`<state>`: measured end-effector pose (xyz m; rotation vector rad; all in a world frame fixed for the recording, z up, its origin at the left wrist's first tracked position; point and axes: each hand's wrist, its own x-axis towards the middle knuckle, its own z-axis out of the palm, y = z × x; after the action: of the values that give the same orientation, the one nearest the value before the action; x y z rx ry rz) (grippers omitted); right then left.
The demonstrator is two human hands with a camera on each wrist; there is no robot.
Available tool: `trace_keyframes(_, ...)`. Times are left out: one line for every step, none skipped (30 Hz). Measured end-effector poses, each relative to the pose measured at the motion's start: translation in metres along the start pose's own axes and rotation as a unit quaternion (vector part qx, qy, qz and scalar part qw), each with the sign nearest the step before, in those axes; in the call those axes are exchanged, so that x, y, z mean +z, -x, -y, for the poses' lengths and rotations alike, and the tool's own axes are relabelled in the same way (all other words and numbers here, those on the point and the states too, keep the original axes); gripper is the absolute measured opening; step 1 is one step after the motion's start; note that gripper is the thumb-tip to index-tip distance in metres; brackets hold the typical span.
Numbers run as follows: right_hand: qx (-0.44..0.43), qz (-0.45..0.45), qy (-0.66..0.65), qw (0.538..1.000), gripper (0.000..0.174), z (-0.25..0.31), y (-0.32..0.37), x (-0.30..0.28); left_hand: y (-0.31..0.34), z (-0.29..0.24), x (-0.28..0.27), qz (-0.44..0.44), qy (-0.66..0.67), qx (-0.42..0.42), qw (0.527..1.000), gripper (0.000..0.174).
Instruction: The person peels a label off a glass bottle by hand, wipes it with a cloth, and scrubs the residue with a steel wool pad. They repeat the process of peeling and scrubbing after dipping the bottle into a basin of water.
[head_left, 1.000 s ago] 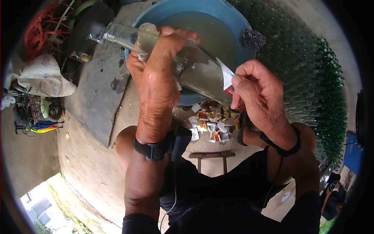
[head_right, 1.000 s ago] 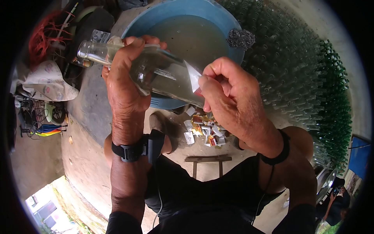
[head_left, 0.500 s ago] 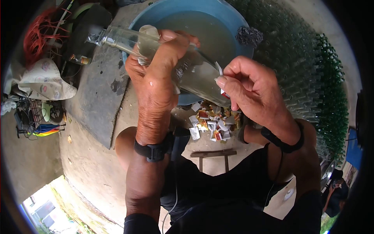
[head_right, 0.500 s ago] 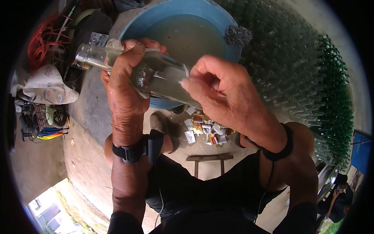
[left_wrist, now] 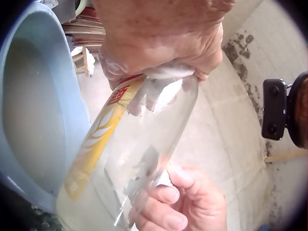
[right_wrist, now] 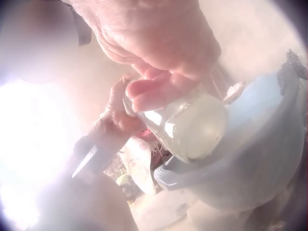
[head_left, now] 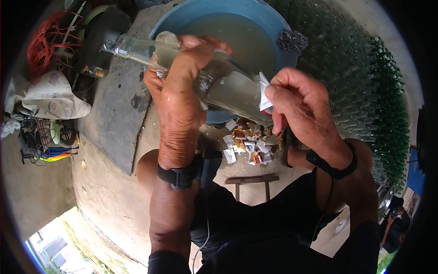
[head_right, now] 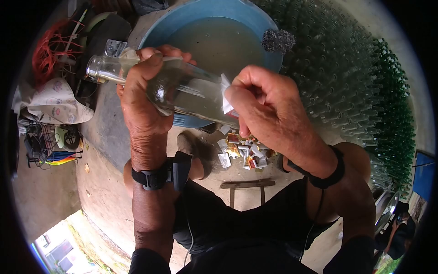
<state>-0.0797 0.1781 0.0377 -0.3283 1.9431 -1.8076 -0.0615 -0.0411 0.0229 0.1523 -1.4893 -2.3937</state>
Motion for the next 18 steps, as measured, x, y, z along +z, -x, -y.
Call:
trace_keyframes(-0.012, -0.006, -0.006, 1.0, 0.016, -0.003, 0.0, 0.0, -0.001, 0.0, -0.003, 0.004, 0.009, -0.005, 1.0, 0.013)
trace_keyframes(-0.023, -0.012, -0.012, 1.0, 0.015, -0.007, 0.0, -0.001, -0.003, 0.0, -0.007, 0.009, 0.018, -0.01, 1.0, 0.014)
trace_keyframes(-0.035, -0.018, -0.018, 0.999, 0.015, -0.009, 0.0, -0.003, -0.005, 0.0, -0.01, 0.013, 0.027, -0.014, 0.999, 0.014)
trace_keyframes(-0.031, -0.025, -0.023, 0.999, 0.015, -0.009, 0.0, -0.004, -0.005, -0.002, -0.012, -0.002, 0.042, -0.024, 0.999, 0.015)
trace_keyframes(-0.027, -0.032, -0.027, 0.999, 0.015, -0.007, 0.001, -0.004, -0.006, -0.004, -0.013, -0.016, 0.058, -0.034, 0.998, 0.016)
trace_keyframes(-0.023, -0.039, -0.032, 0.998, 0.014, -0.007, 0.002, -0.005, -0.006, -0.007, -0.013, -0.031, 0.074, -0.044, 0.996, 0.016)
trace_keyframes(-0.029, -0.035, -0.021, 0.999, 0.014, -0.007, 0.002, -0.006, -0.006, -0.009, -0.014, -0.032, 0.064, -0.039, 0.997, 0.016)
trace_keyframes(-0.035, -0.032, -0.009, 0.999, 0.014, -0.008, 0.002, -0.007, -0.005, -0.012, -0.014, -0.033, 0.054, -0.034, 0.997, 0.016)
trace_keyframes(-0.041, -0.028, 0.001, 0.999, 0.014, -0.008, 0.002, -0.007, -0.005, -0.014, -0.015, -0.034, 0.044, -0.03, 0.998, 0.016)
trace_keyframes(-0.04, -0.026, 0.002, 0.999, 0.014, -0.009, 0.002, -0.008, -0.005, -0.014, -0.015, -0.039, 0.043, -0.029, 0.998, 0.016)
trace_keyframes(-0.039, -0.025, 0.004, 0.999, 0.015, -0.009, 0.002, -0.008, -0.005, -0.014, -0.016, -0.045, 0.043, -0.028, 0.998, 0.017)
trace_keyframes(-0.038, -0.023, 0.005, 0.999, 0.015, -0.01, 0.002, -0.008, -0.005, -0.014, -0.016, -0.05, 0.043, -0.027, 0.997, 0.017)
trace_keyframes(-0.036, -0.024, 0.007, 0.999, 0.015, -0.01, 0.002, -0.008, -0.005, -0.015, -0.016, -0.053, 0.044, -0.025, 0.997, 0.017)
trace_keyframes(-0.033, -0.025, 0.01, 0.999, 0.015, -0.009, 0.002, -0.008, -0.005, -0.015, -0.016, -0.056, 0.044, -0.023, 0.997, 0.017)
trace_keyframes(-0.031, -0.026, 0.013, 0.999, 0.015, -0.009, 0.002, -0.008, -0.005, -0.015, -0.016, -0.058, 0.045, -0.02, 0.997, 0.017)
trace_keyframes(-0.032, -0.026, 0.009, 0.999, 0.015, -0.01, 0.002, -0.009, -0.005, -0.015, -0.017, -0.056, 0.046, -0.018, 0.997, 0.017)
trace_keyframes(-0.033, -0.026, 0.005, 0.999, 0.015, -0.011, 0.002, -0.01, -0.005, -0.015, -0.018, -0.053, 0.046, -0.016, 0.997, 0.017)
trace_keyframes(-0.034, -0.026, 0.001, 0.999, 0.015, -0.011, 0.002, -0.01, -0.005, -0.015, -0.019, -0.051, 0.046, -0.013, 0.998, 0.017)
